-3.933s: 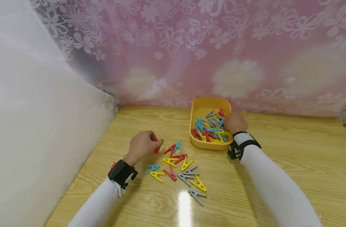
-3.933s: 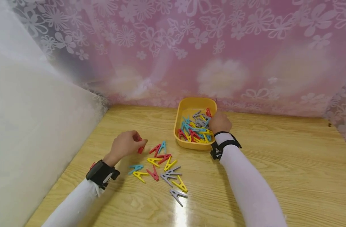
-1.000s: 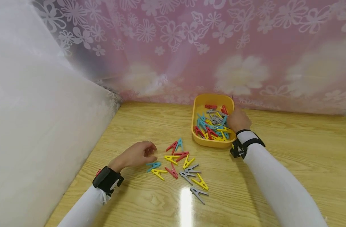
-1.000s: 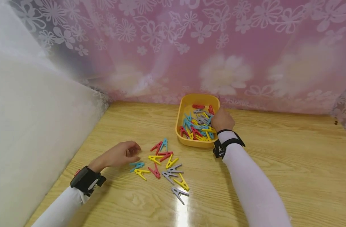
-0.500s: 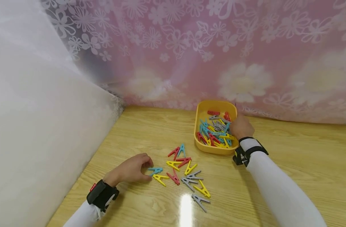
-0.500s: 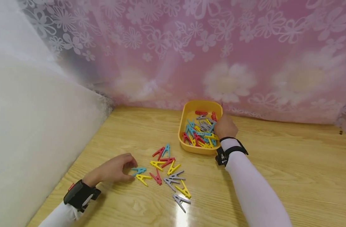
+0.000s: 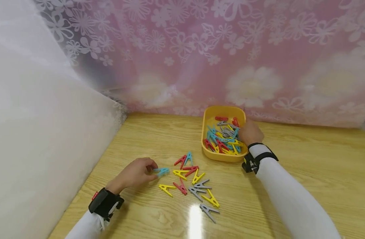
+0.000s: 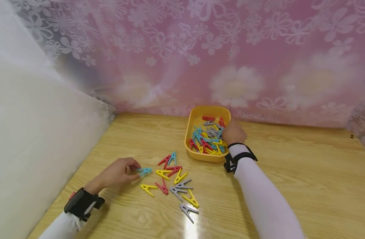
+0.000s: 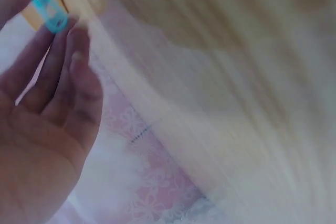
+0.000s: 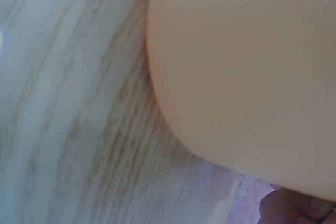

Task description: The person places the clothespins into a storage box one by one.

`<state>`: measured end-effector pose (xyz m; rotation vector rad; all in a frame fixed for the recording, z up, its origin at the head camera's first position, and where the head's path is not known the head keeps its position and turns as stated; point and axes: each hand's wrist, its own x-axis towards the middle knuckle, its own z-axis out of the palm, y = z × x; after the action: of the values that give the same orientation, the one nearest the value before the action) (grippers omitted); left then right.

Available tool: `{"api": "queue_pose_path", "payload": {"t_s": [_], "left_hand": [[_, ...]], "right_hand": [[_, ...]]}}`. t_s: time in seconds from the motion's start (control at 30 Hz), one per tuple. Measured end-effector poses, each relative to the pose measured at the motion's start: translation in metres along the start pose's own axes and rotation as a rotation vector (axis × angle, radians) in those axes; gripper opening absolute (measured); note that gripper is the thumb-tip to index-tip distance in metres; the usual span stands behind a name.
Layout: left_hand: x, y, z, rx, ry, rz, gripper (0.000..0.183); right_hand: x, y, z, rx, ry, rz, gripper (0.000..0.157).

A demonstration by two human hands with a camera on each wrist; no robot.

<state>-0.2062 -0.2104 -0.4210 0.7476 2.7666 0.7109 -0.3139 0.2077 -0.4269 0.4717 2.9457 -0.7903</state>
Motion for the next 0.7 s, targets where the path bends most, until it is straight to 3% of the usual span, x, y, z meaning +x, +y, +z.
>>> {"api": "queue_pose_path", "payload": {"t_s": [0.2, 0.4, 0.5, 0.7], "left_hand": [[0.026, 0.010, -0.002, -0.040, 0.181, -0.046, 0.025], [0.067, 0.033, -0.001, -0.078, 0.306, -0.014, 0.029], [0.091, 0.047, 0.000, -0.087, 0.320, 0.009, 0.030], [0.138, 0.076, -0.002, -0.065, 0.283, 0.039, 0.031]], "right_hand": [[0.000, -0.003, 0.001, -0.003, 0.001, 0.000, 0.035], [0.003, -0.001, 0.003, 0.004, 0.015, -0.007, 0.035], [0.003, -0.001, 0.002, 0.002, 0.014, 0.006, 0.035], [0.002, 0.000, 0.002, 0.004, 0.021, 0.011, 0.034]]}}
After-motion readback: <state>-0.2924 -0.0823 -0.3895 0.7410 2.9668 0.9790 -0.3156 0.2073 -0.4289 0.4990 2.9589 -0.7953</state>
